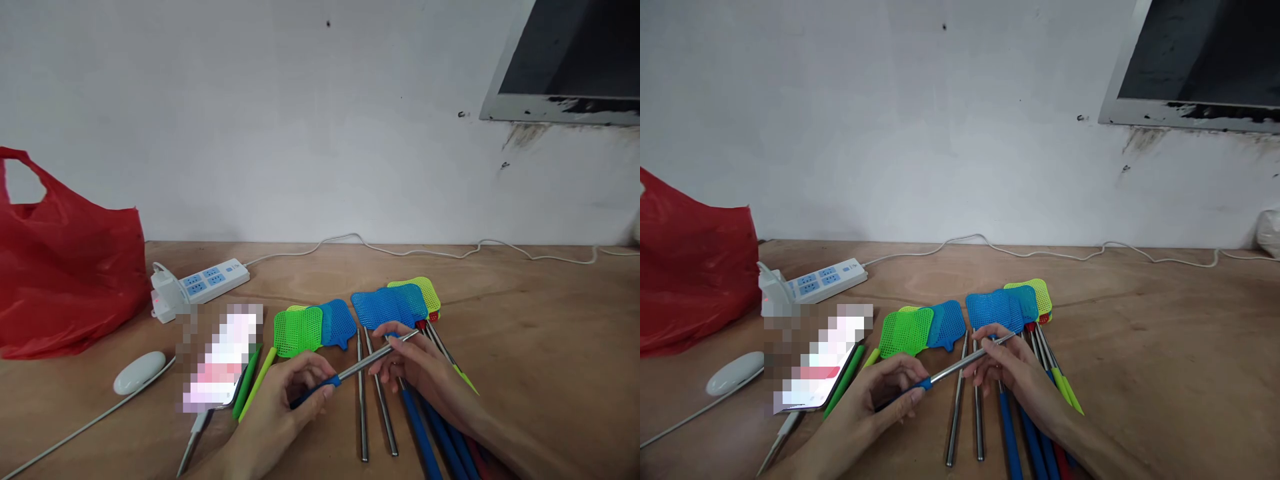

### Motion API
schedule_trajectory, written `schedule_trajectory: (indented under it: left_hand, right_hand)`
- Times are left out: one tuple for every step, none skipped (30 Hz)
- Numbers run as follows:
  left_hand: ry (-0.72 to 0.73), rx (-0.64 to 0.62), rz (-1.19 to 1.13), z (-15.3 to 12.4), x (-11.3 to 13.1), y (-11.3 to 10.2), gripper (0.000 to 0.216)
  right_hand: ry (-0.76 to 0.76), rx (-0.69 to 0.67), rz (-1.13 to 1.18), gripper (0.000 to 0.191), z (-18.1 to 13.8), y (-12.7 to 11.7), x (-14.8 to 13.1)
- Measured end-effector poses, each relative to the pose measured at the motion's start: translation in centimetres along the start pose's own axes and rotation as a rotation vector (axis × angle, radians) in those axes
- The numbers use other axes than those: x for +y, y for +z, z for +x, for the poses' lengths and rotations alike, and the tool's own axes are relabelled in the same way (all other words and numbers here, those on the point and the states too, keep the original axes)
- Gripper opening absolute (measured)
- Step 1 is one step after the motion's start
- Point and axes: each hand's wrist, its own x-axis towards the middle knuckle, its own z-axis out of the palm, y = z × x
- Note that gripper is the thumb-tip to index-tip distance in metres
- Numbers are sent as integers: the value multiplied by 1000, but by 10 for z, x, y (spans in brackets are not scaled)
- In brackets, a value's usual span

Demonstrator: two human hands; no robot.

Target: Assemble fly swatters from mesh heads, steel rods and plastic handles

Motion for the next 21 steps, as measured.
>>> schedule_trajectory:
  left_hand:
    - [1, 9, -3, 0, 0, 0, 24]
    - [2, 19, -7, 1, 0, 0, 25]
    - [1, 26, -8, 1, 0, 0, 25]
    - [0, 34, -7, 1, 1, 0, 26]
    - [-1, 38, -4, 2, 1, 0, 26]
    - [-1, 42, 0, 2, 1, 0, 26]
    - [1, 45, 7, 1, 1, 0, 26]
    - [2, 47, 14, 1, 2, 0, 26]
    - [6, 51, 21, 1, 2, 0, 25]
    - [12, 54, 26, 0, 1, 0, 25]
    - [17, 58, 30, 0, 1, 0, 24]
    - [21, 60, 31, 0, 0, 0, 24]
    - [25, 61, 29, -1, 0, 1, 24]
    - [29, 61, 25, -1, -1, 1, 24]
    - [30, 60, 21, -1, -2, 1, 24]
    - [28, 59, 18, -1, -3, 1, 25]
    - [25, 56, 15, -1, -3, 1, 25]
    - [21, 53, 11, -1, -4, 1, 26]
    - [17, 51, 5, -1, -4, 1, 27]
    - [11, 48, -4, 0, -4, 1, 28]
    - [4, 43, -13, 0, -3, 1, 29]
  right_hand:
    - [-19, 39, 27, 34, 1, -1, -1]
    - [-44, 81, 45, 33, 2, -3, -2]
    - [-70, 125, 52, 32, 3, -4, -3]
    - [-94, 166, 52, 32, 4, -6, -3]
    - [-116, 204, 47, 31, 5, -7, -3]
    - [-131, 234, 36, 31, 5, -7, -3]
    - [-139, 252, 19, 31, 6, -8, -2]
    - [-139, 250, -4, 31, 6, -8, -1]
    - [-134, 233, -32, 31, 6, -9, 0]
    - [-125, 203, -61, 31, 6, -9, 1]
    - [-114, 168, -91, 30, 6, -10, 3]
    - [-104, 134, -119, 30, 5, -10, 4]
    - [-96, 108, -142, 30, 5, -10, 4]
    - [-89, 91, -163, 31, 5, -10, 5]
    - [-84, 80, -185, 32, 4, -10, 5]
    - [-82, 75, -207, 33, 4, -9, 4]
    - [-85, 75, -225, 34, 3, -9, 4]
    - [-90, 76, -238, 34, 2, -8, 3]
    - [-97, 77, -247, 34, 1, -7, 3]
    - [-103, 78, -251, 34, 1, -7, 3]
    - [-109, 80, -253, 33, 0, -6, 3]
